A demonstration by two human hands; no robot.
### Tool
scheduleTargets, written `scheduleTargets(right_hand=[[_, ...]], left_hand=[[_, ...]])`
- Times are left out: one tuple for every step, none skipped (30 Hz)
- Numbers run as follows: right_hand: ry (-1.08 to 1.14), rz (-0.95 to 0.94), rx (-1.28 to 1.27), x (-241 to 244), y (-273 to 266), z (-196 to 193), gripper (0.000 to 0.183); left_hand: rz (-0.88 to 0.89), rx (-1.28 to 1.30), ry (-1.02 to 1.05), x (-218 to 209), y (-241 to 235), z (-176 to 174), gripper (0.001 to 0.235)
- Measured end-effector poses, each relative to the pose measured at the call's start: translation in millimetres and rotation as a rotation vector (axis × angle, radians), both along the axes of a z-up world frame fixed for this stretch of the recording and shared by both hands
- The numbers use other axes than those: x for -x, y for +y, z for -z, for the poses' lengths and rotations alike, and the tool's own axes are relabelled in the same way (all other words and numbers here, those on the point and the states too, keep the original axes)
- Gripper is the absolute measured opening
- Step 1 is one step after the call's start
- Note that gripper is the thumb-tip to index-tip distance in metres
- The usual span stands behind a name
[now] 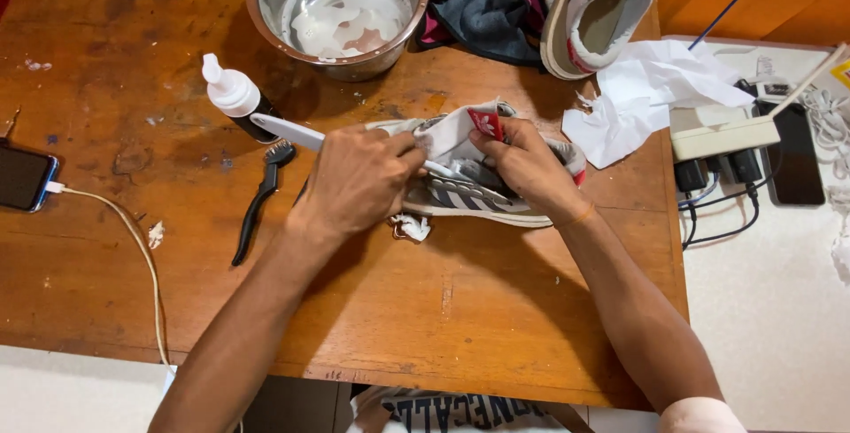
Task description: The person cleans a grey and white sneaker on a wooden table. They use a white brush dipped in a soapy water mixture to scrub the shoe's upper and tongue, then wipe the area with a white cloth. The person also uses a small metal tool to pick at the shoe's interior lining.
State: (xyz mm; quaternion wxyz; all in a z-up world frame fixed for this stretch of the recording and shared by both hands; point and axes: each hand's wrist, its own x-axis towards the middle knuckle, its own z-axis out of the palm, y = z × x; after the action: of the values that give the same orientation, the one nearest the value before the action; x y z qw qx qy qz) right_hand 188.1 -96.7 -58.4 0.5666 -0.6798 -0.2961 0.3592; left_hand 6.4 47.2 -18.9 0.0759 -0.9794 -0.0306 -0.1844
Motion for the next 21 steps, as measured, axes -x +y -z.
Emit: scheduleTargets(right_hand=[[0.000,-0.001,0.005,-1,-2,1,0.012],[-0.019,-0.023,0.004,-2,-4,3,0.012],[-0.038,-0.055,-0.001,-3,-3,3,0.012],[-0.039,-0.065,-0.001,-3,-4,5,0.012],[-0.063,-0.073,-0.023,-5,-5,7,0.013],[-0.087,-0.082,-0.045,-6,-7,9,0.013],[-0.086,-0.077,-0.045,-6,-5,7,0.013],[-0.082,-0.094,-0.042,-6,-3,6,0.014],[-0.075,-0.116,-0.030,-5,-3,5,0.015],[-0.073,-0.116,-0.022,-2,-7,5,0.015],[-0.079,-0.134,-0.025,0,-7,3,0.016],[-0.084,-0.152,-0.028,2,-7,1,0.018],[-0.082,-0.153,-0.031,0,-6,4,0.018],[-0.097,-0.158,-0.023,-3,-5,8,0.018],[-0.112,-0.158,-0.011,-7,-6,12,0.018],[-0.109,-0.154,-0.011,-5,-5,10,0.018],[-0.096,-0.149,-0.016,-5,-3,7,0.017],[-0.082,-0.145,-0.021,-4,-1,4,0.016],[-0.085,-0.153,-0.019,-7,-3,9,0.016],[-0.087,-0.144,-0.011,-11,-5,13,0.015],[-0.086,-0.130,-0.007,-14,-6,17,0.016]], left_hand=[[-0.001,0.005,0.000,1,3,-1,0.013],[0.013,-0.011,-0.002,2,6,-2,0.016],[0.017,-0.033,-0.004,5,11,-4,0.019],[0.008,-0.032,-0.004,8,19,-4,0.019],[0.003,0.001,-0.041,9,27,-4,0.016],[-0.001,0.035,-0.078,9,36,-5,0.014],[0.004,0.034,-0.077,-1,24,-2,0.014],[0.005,-0.013,-0.027,-10,12,0,0.016],[0.001,-0.051,0.024,-17,-3,5,0.019],[0.002,-0.043,0.026,-15,3,1,0.019],[0.027,-0.064,-0.025,-12,11,-4,0.016],[0.051,-0.085,-0.076,-9,19,-10,0.014],[0.051,-0.087,-0.073,-4,22,-14,0.014],[0.019,-0.084,-0.051,-1,24,-19,0.015],[-0.007,-0.077,-0.030,2,25,-23,0.017],[-0.003,-0.076,-0.027,-3,17,-19,0.017],[0.024,-0.066,-0.010,-7,9,-15,0.017],[0.052,-0.055,0.008,-11,1,-11,0.017],[0.044,-0.053,0.005,-8,14,-10,0.017],[0.028,-0.060,-0.016,-4,28,-9,0.012],[0.017,-0.071,-0.032,0,43,-9,0.010]])
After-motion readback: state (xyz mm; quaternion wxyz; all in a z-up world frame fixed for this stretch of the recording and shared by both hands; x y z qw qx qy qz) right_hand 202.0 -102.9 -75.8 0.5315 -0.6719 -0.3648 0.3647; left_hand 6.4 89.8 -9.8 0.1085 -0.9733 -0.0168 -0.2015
